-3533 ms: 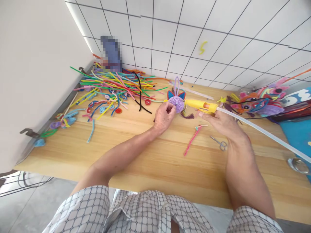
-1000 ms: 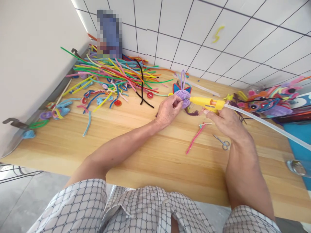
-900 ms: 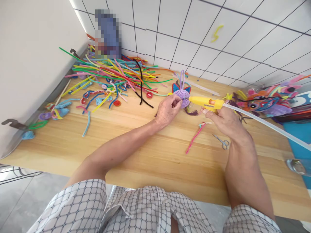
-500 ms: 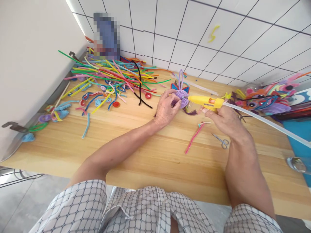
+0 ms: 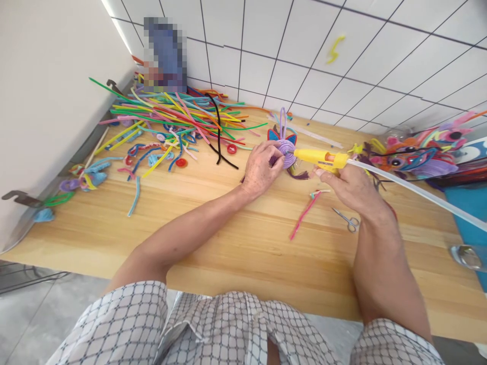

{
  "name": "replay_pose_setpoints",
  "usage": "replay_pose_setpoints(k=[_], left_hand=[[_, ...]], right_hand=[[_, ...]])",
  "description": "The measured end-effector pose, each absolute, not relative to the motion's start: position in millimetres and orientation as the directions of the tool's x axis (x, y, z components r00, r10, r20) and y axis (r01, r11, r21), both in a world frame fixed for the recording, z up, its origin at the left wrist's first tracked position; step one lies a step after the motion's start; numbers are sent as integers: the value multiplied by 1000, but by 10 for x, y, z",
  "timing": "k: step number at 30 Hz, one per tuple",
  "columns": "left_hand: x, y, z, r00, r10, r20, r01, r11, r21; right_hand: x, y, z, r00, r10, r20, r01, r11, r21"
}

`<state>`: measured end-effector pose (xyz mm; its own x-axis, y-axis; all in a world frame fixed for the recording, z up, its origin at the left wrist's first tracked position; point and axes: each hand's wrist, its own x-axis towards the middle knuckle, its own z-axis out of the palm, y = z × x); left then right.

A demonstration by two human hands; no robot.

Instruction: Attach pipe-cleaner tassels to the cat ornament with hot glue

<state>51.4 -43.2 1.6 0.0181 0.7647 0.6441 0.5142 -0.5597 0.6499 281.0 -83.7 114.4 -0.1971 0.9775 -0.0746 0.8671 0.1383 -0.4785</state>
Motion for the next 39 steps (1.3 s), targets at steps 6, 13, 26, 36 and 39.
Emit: replay_pose_setpoints(k=[6,13,26,36,39], left_hand=[[503,-424,0,28,772,635,518,-555,651],[500,-422,6,28,771,636,507,-559,656],[508,-425,-21,27,772,635,518,-554,652],[498,-429,-6,11,770,638,484,-563,670],[500,-430,-2,9,779,627,485,-551,678]], right_hand=[[2776,-839,1160,-147,985,-86,881,91,-464],[2802,-836,1176,-211,978,-4,831,177,-527],[2781,-839,1064,-176,984,6,863,157,-480],[2733,-856,1160,-167,986,-6,868,145,-476],[2760,-851,1110,-172,985,4,869,153,-471]])
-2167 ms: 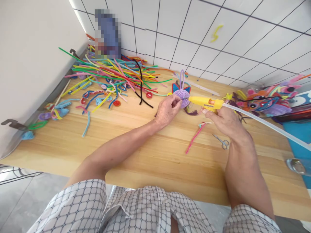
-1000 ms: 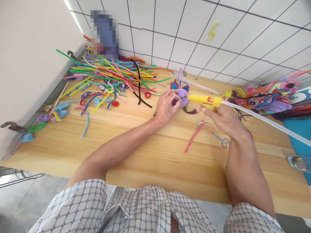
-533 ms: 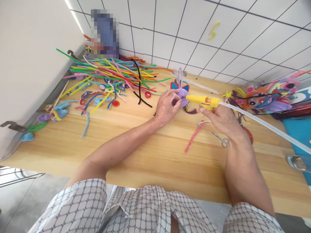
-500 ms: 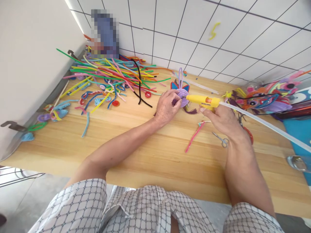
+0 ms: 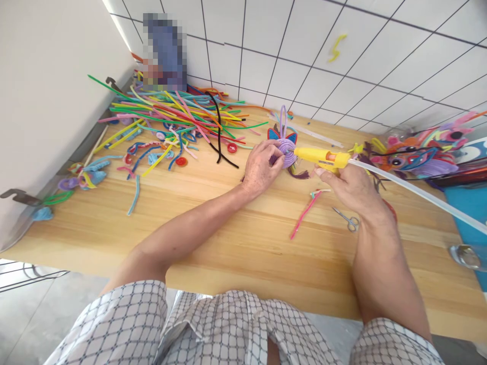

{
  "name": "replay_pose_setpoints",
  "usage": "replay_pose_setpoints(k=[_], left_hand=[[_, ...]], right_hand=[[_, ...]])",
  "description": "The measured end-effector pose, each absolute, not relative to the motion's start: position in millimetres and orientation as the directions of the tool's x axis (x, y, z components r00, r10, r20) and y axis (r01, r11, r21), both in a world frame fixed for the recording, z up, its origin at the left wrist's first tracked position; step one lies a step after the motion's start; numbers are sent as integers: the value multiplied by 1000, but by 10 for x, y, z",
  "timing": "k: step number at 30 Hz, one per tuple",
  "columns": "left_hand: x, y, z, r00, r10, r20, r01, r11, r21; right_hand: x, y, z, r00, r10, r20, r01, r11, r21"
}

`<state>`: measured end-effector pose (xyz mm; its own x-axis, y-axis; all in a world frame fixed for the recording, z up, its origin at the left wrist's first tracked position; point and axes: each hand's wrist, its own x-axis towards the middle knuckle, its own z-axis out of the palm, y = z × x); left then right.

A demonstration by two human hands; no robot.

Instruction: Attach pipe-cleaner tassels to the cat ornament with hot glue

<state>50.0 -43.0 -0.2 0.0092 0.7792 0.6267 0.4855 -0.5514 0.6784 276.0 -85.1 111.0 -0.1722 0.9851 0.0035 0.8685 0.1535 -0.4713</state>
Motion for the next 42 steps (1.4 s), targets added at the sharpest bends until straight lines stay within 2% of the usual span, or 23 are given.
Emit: replay_pose_setpoints(k=[5,13,18,30,36,42], left_hand=[[505,-435,12,8,787,617,501,-537,679],[495,-437,28,11,784,620,487,-546,681],[501,-443,22,17,778,629,488,-555,673],[492,-424,2,22,791,611,496,-540,680],[494,-432,-1,21,791,612,486,-542,685],[489,-421,-31,23,794,608,512,-532,675]], right_hand=[[2757,-839,1076,-180,983,27,867,172,-467],[2756,-866,1220,-192,981,-23,856,156,-493],[2746,-862,1190,-164,984,-75,892,115,-437],[2731,-855,1205,-173,985,-27,863,138,-486],[2739,-834,1158,-199,979,-53,870,151,-469],[2767,-834,1175,-121,990,-78,899,76,-432]])
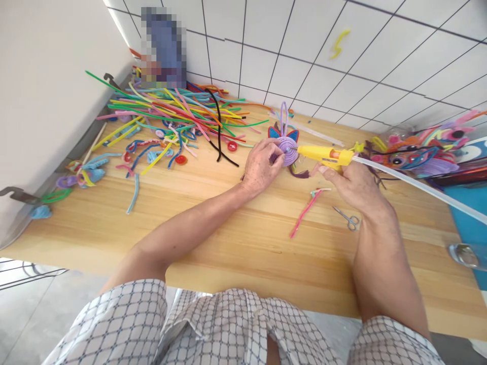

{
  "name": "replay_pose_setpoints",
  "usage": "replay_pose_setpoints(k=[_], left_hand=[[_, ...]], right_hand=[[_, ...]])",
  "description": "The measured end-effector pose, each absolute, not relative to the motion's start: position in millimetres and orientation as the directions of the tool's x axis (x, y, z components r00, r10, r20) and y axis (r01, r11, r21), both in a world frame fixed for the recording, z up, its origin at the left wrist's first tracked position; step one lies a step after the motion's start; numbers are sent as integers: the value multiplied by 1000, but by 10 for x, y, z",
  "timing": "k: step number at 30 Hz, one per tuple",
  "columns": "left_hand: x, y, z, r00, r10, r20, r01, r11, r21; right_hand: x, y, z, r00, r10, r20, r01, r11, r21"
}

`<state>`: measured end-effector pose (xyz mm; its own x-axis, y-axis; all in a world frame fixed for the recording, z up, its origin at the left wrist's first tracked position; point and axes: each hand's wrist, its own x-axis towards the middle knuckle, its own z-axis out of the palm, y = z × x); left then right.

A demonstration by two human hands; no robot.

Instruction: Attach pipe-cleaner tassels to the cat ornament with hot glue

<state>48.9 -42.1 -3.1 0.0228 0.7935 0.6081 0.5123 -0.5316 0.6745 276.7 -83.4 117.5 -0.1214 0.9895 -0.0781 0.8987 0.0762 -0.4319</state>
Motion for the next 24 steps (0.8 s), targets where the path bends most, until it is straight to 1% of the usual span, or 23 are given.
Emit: replay_pose_setpoints(k=[5,9,13,14,19,24], left_hand=[[486,-417,-39,29,791,611,522,-533,666],[485,-425,-26,17,789,615,498,-539,679],[486,-432,-18,24,792,610,494,-539,682],[486,-433,-17,25,794,608,496,-538,682],[489,-434,-15,24,794,608,503,-535,678],[491,-429,-15,21,793,608,496,-537,683]], right_hand=[[2799,-828,1132,-176,982,-62,877,127,-463],[2815,-806,1095,-154,986,-59,887,112,-448],[2816,-802,1089,-194,981,-28,828,148,-541],[2815,-804,1081,-200,980,-22,823,156,-546],[2789,-812,1023,-173,985,-16,864,144,-483],[2774,-791,1029,-189,982,2,862,167,-478]])
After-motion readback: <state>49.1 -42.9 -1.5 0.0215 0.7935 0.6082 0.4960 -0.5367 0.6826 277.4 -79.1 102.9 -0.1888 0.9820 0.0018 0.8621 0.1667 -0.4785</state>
